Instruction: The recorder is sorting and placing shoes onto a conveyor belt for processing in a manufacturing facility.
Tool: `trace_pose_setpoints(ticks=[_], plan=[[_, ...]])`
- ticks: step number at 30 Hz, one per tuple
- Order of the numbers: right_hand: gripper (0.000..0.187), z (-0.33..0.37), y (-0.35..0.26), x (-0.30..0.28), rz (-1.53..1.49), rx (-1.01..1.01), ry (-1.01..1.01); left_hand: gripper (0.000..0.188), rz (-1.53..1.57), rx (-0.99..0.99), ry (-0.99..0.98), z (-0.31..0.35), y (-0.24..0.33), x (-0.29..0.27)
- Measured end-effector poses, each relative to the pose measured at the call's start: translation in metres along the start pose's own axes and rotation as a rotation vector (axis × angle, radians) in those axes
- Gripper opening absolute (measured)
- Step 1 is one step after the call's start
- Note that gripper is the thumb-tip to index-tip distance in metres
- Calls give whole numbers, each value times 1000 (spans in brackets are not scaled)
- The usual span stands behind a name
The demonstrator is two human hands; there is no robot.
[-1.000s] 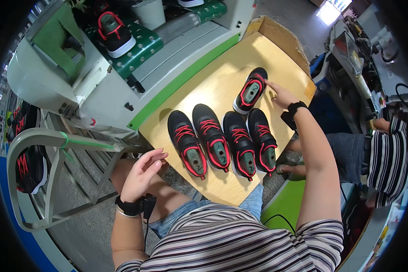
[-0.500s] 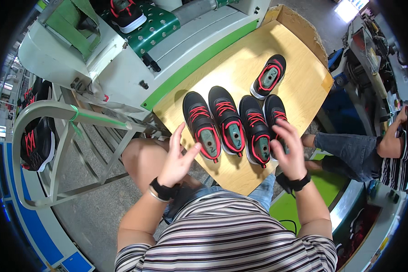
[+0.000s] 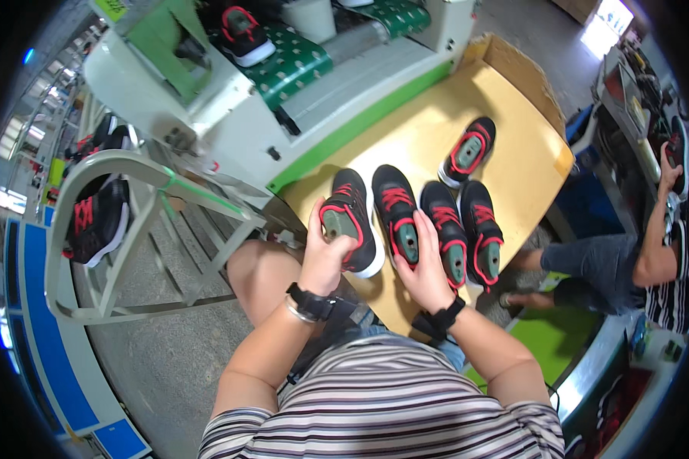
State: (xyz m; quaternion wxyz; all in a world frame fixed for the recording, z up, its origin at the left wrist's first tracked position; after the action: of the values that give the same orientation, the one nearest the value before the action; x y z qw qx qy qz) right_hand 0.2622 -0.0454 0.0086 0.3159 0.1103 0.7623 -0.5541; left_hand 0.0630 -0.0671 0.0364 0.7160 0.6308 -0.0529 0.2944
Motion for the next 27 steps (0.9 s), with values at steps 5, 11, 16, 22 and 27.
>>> trace_pose_setpoints(ticks=[5, 11, 16, 22, 27], plan=[[81, 3, 3, 7, 89, -2, 38, 84, 152, 190, -150, 3, 101, 45], [80, -1, -2, 6, -47, 123, -4, 85, -130, 600, -29, -56, 170, 98], [76, -3, 1, 15, -98, 78, 49, 97, -672, 770, 488, -164, 145, 90], [70, -37, -32, -47, -913, 342, 114, 104, -892, 744, 481, -195, 157, 95], [66, -157, -65, -121, -498, -181, 269, 106, -828, 711, 391, -199, 167, 86]])
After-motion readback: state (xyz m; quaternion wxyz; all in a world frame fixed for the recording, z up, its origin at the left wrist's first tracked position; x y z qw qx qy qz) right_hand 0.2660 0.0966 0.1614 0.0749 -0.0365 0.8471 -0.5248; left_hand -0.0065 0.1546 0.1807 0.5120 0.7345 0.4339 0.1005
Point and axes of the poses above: each hand's wrist, its own z-axis away from the middle knuckle, its own x-axis out of the palm, y = z × x, the point moved 1 cm from there along -z, towards the middle knuckle, and after that the axes turned 5 degrees about z, right-handed, at the moved point
